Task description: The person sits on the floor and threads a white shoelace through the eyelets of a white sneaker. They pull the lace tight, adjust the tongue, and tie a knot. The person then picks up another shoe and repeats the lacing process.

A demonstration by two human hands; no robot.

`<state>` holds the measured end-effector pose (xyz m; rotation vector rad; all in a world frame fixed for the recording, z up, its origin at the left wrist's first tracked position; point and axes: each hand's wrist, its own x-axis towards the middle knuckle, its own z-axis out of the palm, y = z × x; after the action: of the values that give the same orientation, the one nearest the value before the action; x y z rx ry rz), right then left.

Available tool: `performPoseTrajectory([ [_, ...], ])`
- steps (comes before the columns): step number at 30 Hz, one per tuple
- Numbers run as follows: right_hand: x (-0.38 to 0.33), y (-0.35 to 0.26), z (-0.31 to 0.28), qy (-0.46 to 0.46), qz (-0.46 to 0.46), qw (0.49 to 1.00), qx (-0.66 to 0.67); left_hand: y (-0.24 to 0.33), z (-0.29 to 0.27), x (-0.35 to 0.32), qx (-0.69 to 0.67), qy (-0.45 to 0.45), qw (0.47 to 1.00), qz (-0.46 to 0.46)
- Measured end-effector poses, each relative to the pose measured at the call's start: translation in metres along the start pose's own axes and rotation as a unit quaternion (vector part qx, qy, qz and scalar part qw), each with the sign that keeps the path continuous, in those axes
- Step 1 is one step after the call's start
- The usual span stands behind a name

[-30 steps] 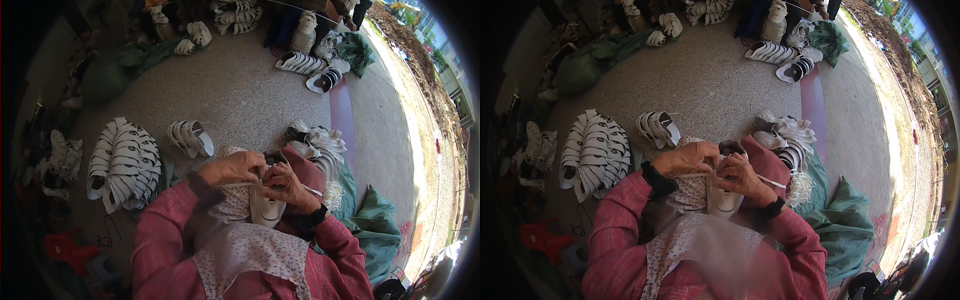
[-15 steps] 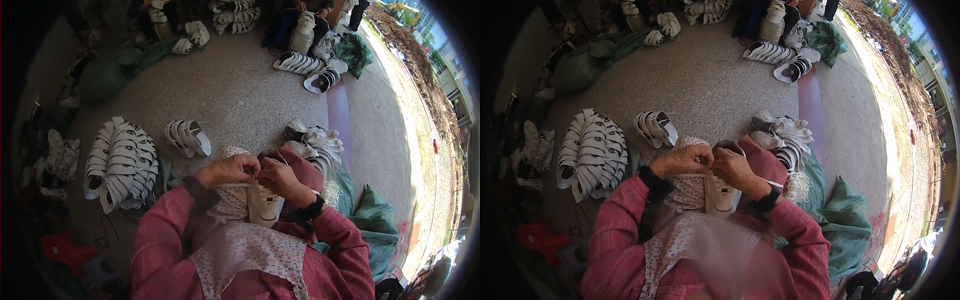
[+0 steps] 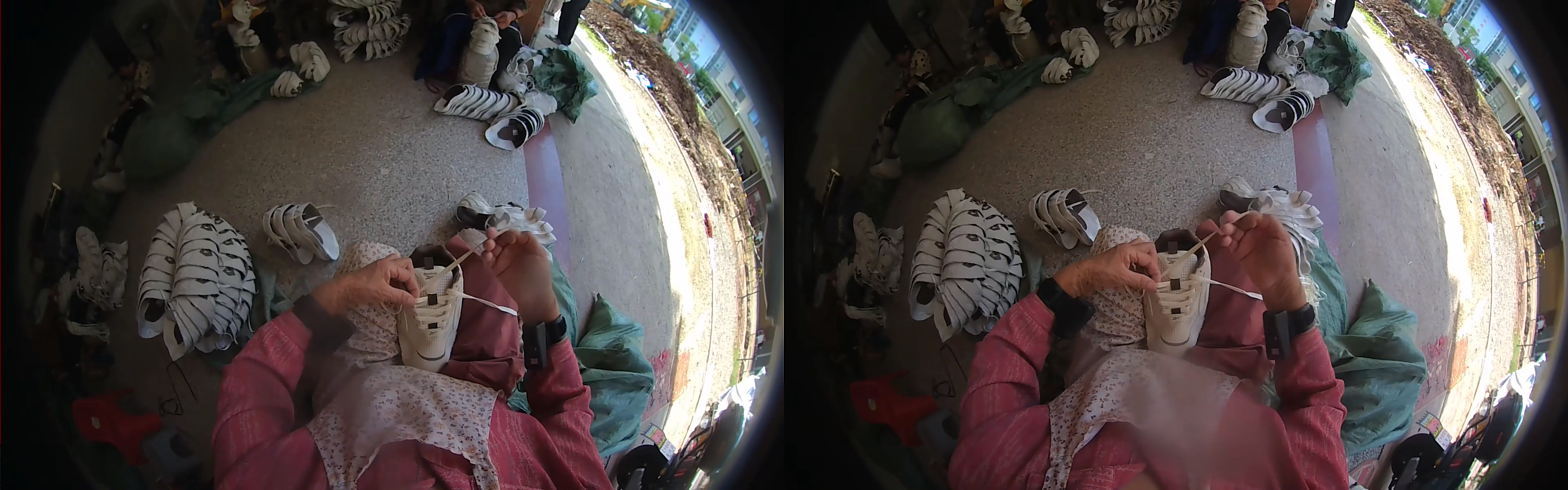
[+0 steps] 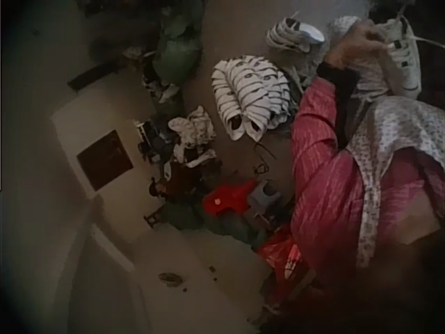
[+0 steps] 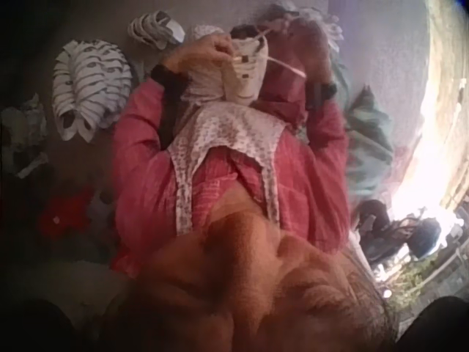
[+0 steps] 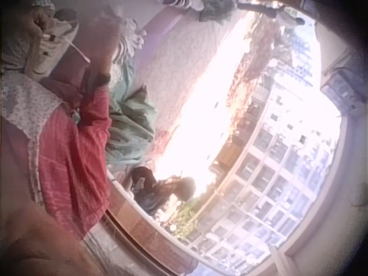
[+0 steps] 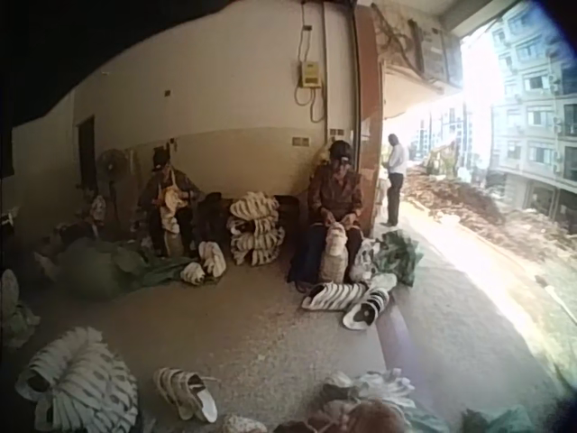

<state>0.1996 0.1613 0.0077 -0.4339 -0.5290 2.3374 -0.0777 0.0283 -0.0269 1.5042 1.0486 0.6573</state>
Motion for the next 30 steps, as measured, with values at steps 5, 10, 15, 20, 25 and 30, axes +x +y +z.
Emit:
performPoseTrajectory([
  [5, -0.001, -0.099, -0.087, 0.084, -0.166, 0.965, 0.185, 0.001, -0.008, -0.006, -0.057, -0.047, 0.997, -0.008],
  [10, -0.029, -0.149, -0.13, 0.042, -0.175, 0.958, 0.223, 0.009, -0.003, 0.005, -0.118, -0.03, 0.992, -0.044],
  [15, -0.027, -0.108, -0.071, 0.12, -0.203, 0.97, 0.06, 0.013, 0.009, 0.008, 0.023, 0.093, 0.995, 0.022],
  [20, -0.045, -0.084, -0.03, 0.117, -0.219, 0.959, -0.138, 0.045, 0.052, 0.047, 0.33, 0.187, 0.887, 0.262],
  [25, -0.066, -0.084, -0.02, 0.137, -0.207, 0.943, -0.22, 0.027, 0.113, 0.077, 0.606, 0.142, 0.743, 0.246],
  [30, -0.085, -0.093, -0.015, 0.097, -0.243, 0.929, -0.262, 0.045, 0.125, 0.068, 0.566, -0.077, 0.803, 0.17],
])
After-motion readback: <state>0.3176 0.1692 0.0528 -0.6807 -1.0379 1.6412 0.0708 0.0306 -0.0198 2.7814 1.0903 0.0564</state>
